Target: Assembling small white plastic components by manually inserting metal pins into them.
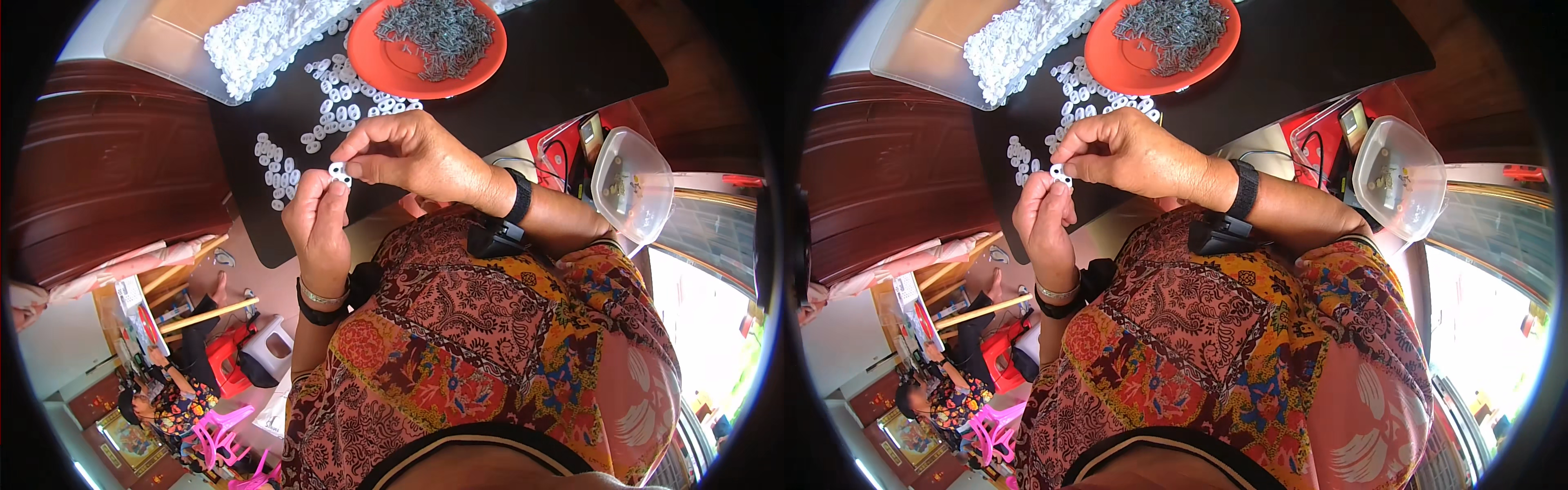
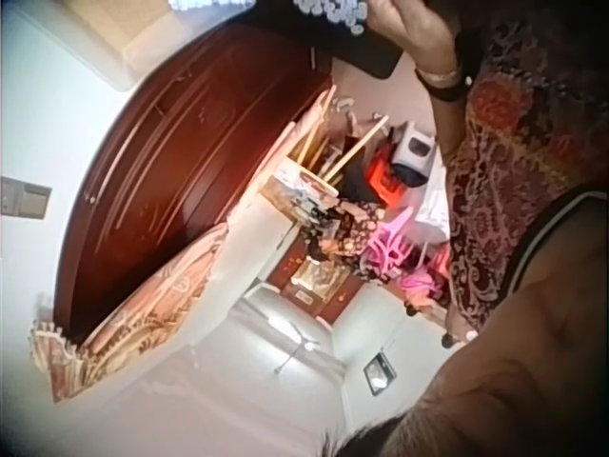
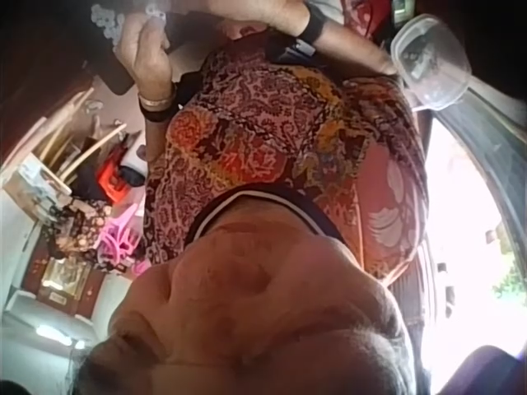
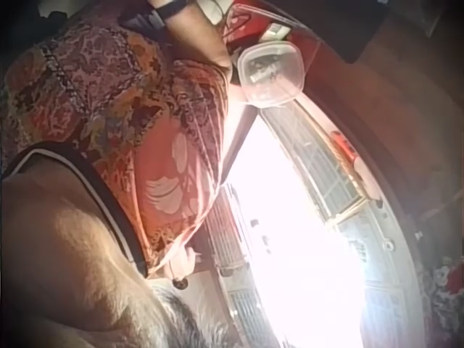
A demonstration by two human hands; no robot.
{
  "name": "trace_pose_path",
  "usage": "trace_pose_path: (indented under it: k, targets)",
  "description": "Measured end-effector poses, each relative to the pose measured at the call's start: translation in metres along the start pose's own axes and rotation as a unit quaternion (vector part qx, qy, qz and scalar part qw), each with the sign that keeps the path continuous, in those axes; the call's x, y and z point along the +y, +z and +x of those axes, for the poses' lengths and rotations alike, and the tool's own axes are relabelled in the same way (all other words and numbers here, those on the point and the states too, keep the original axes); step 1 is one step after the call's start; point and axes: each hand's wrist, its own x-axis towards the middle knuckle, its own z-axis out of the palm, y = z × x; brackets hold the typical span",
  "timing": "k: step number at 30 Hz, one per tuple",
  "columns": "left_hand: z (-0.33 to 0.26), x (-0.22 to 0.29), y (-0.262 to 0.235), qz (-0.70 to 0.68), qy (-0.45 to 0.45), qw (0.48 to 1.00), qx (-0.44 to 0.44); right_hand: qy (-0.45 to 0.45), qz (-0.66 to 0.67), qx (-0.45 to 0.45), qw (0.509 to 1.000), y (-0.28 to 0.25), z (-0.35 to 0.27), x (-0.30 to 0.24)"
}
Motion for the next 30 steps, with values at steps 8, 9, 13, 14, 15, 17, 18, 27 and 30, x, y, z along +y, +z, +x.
trace_pose_path:
  k: [8,9,13,14,15,17,18,27,30]
  targets:
    - [-0.003,-0.002,0.0,-0.031,-0.017,0.999,0.0,-0.039,0.019,-0.025,0.999,0.002,0.0,0.012]
    - [-0.002,-0.002,0.0,-0.03,-0.017,0.999,0.0,-0.046,0.039,-0.043,0.997,0.003,-0.001,0.013]
    - [-0.002,0.003,0.006,-0.059,-0.05,0.997,0.019,-0.113,-0.005,-0.025,0.993,0.006,0.001,0.029]
    - [-0.002,0.004,0.007,-0.063,-0.062,0.996,0.028,-0.096,-0.01,-0.028,0.995,0.006,0.001,0.028]
    - [-0.002,0.004,0.007,-0.062,-0.062,0.996,0.027,-0.078,-0.014,-0.03,0.996,0.005,0.001,0.028]
    - [-0.001,0.002,0.006,-0.062,-0.06,0.996,0.015,-0.079,-0.016,-0.03,0.996,0.005,0.001,0.029]
    - [-0.001,0.003,0.006,-0.061,-0.061,0.996,0.016,-0.08,-0.018,-0.03,0.996,0.005,0.001,0.029]
    - [0.004,-0.001,0.005,-0.077,-0.086,0.993,-0.032,-0.088,-0.045,-0.03,0.995,0.001,-0.002,0.027]
    - [0.003,-0.001,0.009,-0.095,-0.098,0.991,-0.001,-0.133,-0.123,-0.009,0.984,0.001,-0.003,0.026]
